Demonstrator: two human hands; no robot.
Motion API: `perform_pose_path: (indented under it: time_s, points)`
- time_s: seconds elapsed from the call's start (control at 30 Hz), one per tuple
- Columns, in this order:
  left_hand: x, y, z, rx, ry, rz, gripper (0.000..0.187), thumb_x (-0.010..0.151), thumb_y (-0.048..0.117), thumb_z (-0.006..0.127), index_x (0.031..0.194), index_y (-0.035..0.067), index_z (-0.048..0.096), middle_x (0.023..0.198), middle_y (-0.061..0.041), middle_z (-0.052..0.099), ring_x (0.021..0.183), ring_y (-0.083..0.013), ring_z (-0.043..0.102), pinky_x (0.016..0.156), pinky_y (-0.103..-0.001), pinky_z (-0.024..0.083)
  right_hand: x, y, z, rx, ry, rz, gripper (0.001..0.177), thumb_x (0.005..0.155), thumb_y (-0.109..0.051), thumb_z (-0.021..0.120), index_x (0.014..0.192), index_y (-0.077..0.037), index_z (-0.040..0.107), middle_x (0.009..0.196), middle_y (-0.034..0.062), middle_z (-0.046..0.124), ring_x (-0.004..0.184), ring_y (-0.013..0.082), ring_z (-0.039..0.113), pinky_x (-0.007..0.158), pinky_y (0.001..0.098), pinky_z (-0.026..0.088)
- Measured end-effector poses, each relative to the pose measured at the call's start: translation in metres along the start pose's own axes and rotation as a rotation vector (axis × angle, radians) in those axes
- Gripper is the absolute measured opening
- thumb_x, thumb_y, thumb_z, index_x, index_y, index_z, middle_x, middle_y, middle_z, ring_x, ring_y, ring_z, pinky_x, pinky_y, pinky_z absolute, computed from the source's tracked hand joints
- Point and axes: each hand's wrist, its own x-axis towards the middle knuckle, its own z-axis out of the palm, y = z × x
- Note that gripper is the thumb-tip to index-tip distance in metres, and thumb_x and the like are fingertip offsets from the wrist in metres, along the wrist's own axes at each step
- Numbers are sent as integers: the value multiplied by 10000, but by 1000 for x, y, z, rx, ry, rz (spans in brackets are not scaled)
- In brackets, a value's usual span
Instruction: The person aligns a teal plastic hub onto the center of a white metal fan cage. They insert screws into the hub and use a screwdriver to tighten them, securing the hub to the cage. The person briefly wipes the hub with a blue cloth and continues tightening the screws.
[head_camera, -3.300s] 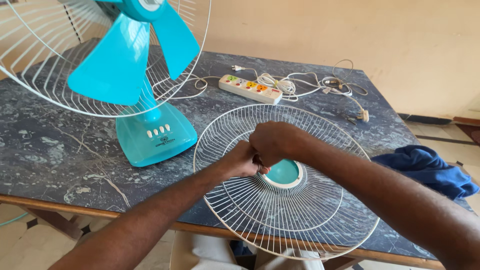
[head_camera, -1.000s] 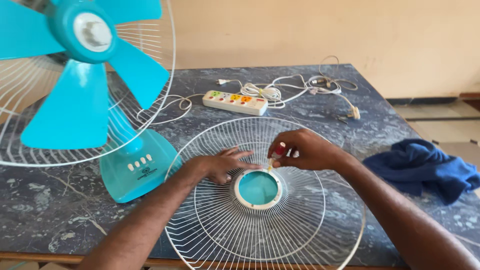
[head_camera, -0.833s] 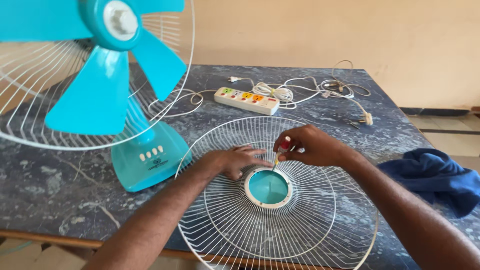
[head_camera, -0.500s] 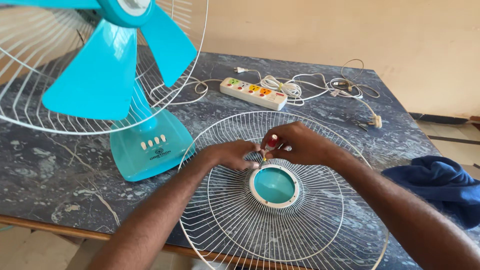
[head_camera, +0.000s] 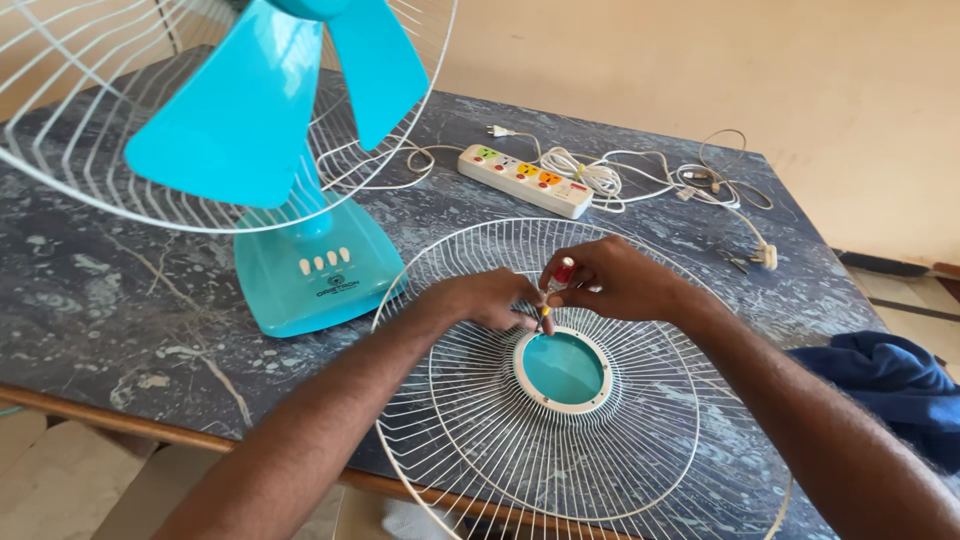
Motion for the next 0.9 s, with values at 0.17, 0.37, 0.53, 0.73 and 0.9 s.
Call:
perform_pose_path:
  time_s: [0.17,0.37,0.53,0.73,0.9]
  points:
    - [5,-4,6,-36,-6,3,251,941,261,643,1141,328,780,1379,-27,688,1251,-266,650,1078,-539,467,4,3,5,-10,13,-43,351,849,-310,775,1139,-115,736,926,98,820,818,213,820,749,372,670]
    - [13,-14,10,-31,-1,83,252,961,255,631,1151,334,775,1341,-49,718,1178,-248,711,1071,-503,510,1,5,1,-34,43,-15,375,856,-329,776,1143,-92,729,909,120,814,810,218,818,740,379,673]
    - [15,-13,9,-10,3,19,250,942,243,645,1133,319,788,1317,-54,723,1168,-244,703,1063,-515,495,3,6,6,-22,19,48,381,869,-351,770,1134,-80,730,906,125,809,810,221,816,739,389,669]
    - [17,-16,10,-13,-5,-10,201,962,279,666,1128,280,780,1271,-75,765,1119,-247,762,1059,-504,547,6,11,9,-11,22,-13,379,865,-341,766,1128,-72,726,893,130,813,802,223,819,745,385,675]
    - [13,-11,7,19,-10,4,244,946,270,642,1138,321,783,1289,-34,738,1151,-233,724,1069,-512,510,6,14,10,4,36,-43,375,866,-333,777,1102,-45,728,906,128,812,817,219,823,759,378,680]
